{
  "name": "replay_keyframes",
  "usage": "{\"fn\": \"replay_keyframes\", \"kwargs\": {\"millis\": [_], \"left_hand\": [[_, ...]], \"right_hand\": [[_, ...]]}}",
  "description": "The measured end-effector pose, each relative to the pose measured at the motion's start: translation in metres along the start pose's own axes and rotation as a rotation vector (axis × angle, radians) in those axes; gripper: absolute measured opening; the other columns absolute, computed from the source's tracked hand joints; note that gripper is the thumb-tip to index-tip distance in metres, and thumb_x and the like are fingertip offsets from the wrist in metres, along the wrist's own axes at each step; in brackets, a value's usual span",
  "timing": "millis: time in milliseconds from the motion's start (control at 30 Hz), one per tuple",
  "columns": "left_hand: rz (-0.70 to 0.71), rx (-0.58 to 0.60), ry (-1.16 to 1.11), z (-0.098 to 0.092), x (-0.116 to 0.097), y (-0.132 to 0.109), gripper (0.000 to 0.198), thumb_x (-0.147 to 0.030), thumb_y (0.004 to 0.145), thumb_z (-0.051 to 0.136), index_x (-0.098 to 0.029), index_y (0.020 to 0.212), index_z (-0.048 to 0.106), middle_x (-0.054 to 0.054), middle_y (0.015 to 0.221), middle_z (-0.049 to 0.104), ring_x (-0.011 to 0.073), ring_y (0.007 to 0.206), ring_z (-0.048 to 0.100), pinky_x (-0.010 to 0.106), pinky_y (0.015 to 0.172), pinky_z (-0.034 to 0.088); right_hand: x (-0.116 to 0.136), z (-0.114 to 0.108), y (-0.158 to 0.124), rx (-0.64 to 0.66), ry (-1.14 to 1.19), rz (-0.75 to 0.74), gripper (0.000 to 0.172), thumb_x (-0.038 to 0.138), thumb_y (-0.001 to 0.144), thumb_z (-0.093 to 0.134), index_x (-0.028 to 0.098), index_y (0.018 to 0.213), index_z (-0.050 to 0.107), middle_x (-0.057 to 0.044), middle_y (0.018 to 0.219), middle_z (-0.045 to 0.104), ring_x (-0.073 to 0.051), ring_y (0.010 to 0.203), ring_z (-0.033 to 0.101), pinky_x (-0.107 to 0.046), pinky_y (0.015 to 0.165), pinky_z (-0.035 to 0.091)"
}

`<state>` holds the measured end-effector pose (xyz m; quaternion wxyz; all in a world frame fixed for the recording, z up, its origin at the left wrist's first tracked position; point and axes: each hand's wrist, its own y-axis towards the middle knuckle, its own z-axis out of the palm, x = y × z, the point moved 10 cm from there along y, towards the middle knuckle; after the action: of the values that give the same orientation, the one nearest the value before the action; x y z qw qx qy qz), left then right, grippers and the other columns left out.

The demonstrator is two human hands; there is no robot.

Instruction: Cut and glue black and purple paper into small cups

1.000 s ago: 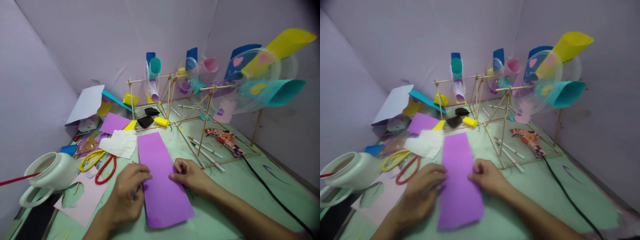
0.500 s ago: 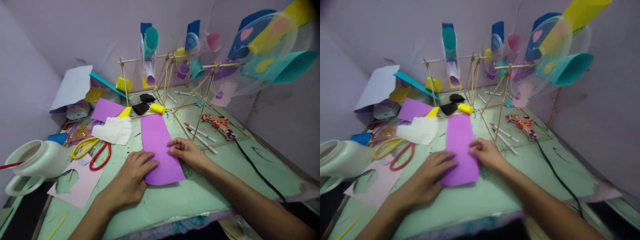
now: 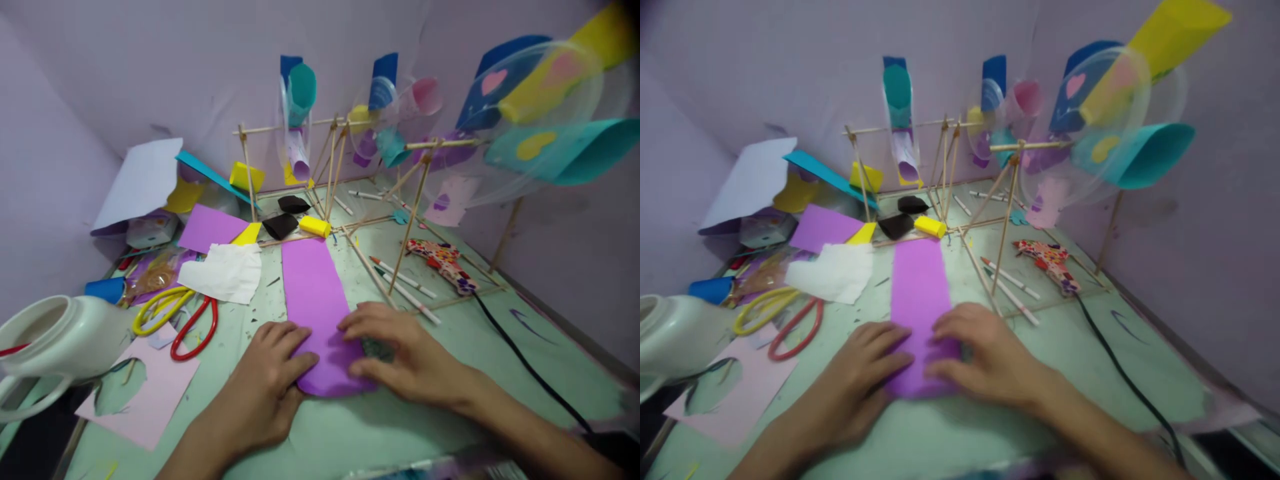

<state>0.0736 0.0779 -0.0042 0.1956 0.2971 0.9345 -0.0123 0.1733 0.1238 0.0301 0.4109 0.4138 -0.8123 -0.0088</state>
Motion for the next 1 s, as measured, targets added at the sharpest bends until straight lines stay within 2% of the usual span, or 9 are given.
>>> {"fn": "replay_keyframes", "kwargs": {"millis": [133, 200, 267, 333, 400, 567, 733, 867, 1000], "left_hand": [[-0.016, -0.012, -0.031, -0.002, -0.001, 0.002, 0.039, -0.010, 0.071, 0.052, -0.022, 0.107, 0.057, 0.011, 0.120, 0.053, 0.0283, 0.110, 0.043, 0.050, 0.093, 0.033], [-0.024, -0.041, -0.051, -0.004, 0.001, 0.001, 0.039, -0.011, 0.069, 0.054, -0.022, 0.106, 0.057, 0.012, 0.118, 0.053, 0.0289, 0.107, 0.044, 0.050, 0.091, 0.034], [-0.017, -0.077, -0.067, -0.003, 0.004, 0.000, 0.039, -0.012, 0.066, 0.055, -0.023, 0.104, 0.058, 0.011, 0.117, 0.054, 0.0285, 0.104, 0.046, 0.049, 0.089, 0.036], [0.019, -0.113, -0.064, -0.001, 0.007, -0.001, 0.039, -0.013, 0.065, 0.058, -0.022, 0.103, 0.057, 0.012, 0.118, 0.054, 0.0280, 0.102, 0.047, 0.048, 0.086, 0.037], [0.066, -0.145, -0.049, 0.003, 0.008, -0.002, 0.038, -0.015, 0.065, 0.060, -0.022, 0.102, 0.057, 0.013, 0.120, 0.054, 0.0282, 0.101, 0.047, 0.047, 0.084, 0.038], [0.074, -0.172, -0.033, 0.001, 0.009, -0.002, 0.036, -0.019, 0.066, 0.060, -0.020, 0.102, 0.058, 0.014, 0.119, 0.054, 0.0285, 0.100, 0.048, 0.047, 0.082, 0.039], [-0.025, -0.067, -0.076, -0.005, 0.006, -0.001, 0.034, -0.013, 0.067, 0.056, -0.021, 0.099, 0.059, 0.011, 0.114, 0.056, 0.0270, 0.102, 0.047, 0.046, 0.088, 0.037], [-0.034, -0.074, -0.120, -0.007, 0.006, -0.001, 0.034, -0.007, 0.067, 0.053, -0.020, 0.098, 0.059, 0.010, 0.113, 0.056, 0.0263, 0.105, 0.047, 0.046, 0.091, 0.036], [-0.098, -0.080, -0.238, -0.006, 0.014, -0.003, 0.021, -0.007, 0.071, 0.052, -0.019, 0.088, 0.057, 0.009, 0.107, 0.053, 0.0232, 0.102, 0.048, 0.040, 0.088, 0.041]], "right_hand": [[-0.030, -0.019, 0.097, -0.115, -0.245, 0.172, 0.017, 0.031, 0.077, 0.058, 0.020, 0.088, 0.065, -0.005, 0.091, 0.068, -0.019, 0.085, 0.061, -0.031, 0.079, 0.045], [-0.060, -0.014, 0.144, -0.073, -0.403, 0.379, 0.027, 0.035, 0.078, 0.055, 0.021, 0.099, 0.062, -0.005, 0.096, 0.067, -0.020, 0.088, 0.061, -0.030, 0.076, 0.045], [-0.074, -0.005, 0.182, -0.092, -0.472, 0.446, 0.043, 0.040, 0.076, 0.054, 0.012, 0.108, 0.057, -0.014, 0.103, 0.064, -0.026, 0.094, 0.059, -0.033, 0.076, 0.045], [-0.082, 0.008, 0.205, -0.122, -0.546, 0.472, 0.062, 0.047, 0.070, 0.058, 0.005, 0.115, 0.050, -0.024, 0.112, 0.057, -0.034, 0.103, 0.053, -0.041, 0.081, 0.043], [-0.083, 0.025, 0.219, -0.122, -0.603, 0.461, 0.065, 0.046, 0.067, 0.061, 0.003, 0.115, 0.049, -0.026, 0.113, 0.054, -0.037, 0.107, 0.049, -0.045, 0.084, 0.040], [-0.077, 0.047, 0.234, -0.034, -0.659, 0.399, 0.023, 0.017, 0.068, 0.061, 0.008, 0.089, 0.063, -0.021, 0.094, 0.065, -0.033, 0.093, 0.058, -0.039, 0.078, 0.043], [-0.057, 0.013, 0.198, -0.084, -0.651, 0.346, 0.023, 0.011, 0.078, 0.048, 0.011, 0.095, 0.062, -0.017, 0.095, 0.066, -0.029, 0.092, 0.060, -0.036, 0.076, 0.043], [-0.030, -0.022, 0.111, -0.311, -0.187, 0.150, 0.014, 0.019, 0.078, 0.050, 0.016, 0.086, 0.061, -0.005, 0.079, 0.066, -0.018, 0.074, 0.062, -0.027, 0.066, 0.046], [-0.031, -0.010, 0.026, -0.199, 0.152, 0.096, 0.005, 0.018, 0.078, 0.054, 0.019, 0.076, 0.059, -0.004, 0.074, 0.065, -0.016, 0.071, 0.062, -0.028, 0.065, 0.048]]}}
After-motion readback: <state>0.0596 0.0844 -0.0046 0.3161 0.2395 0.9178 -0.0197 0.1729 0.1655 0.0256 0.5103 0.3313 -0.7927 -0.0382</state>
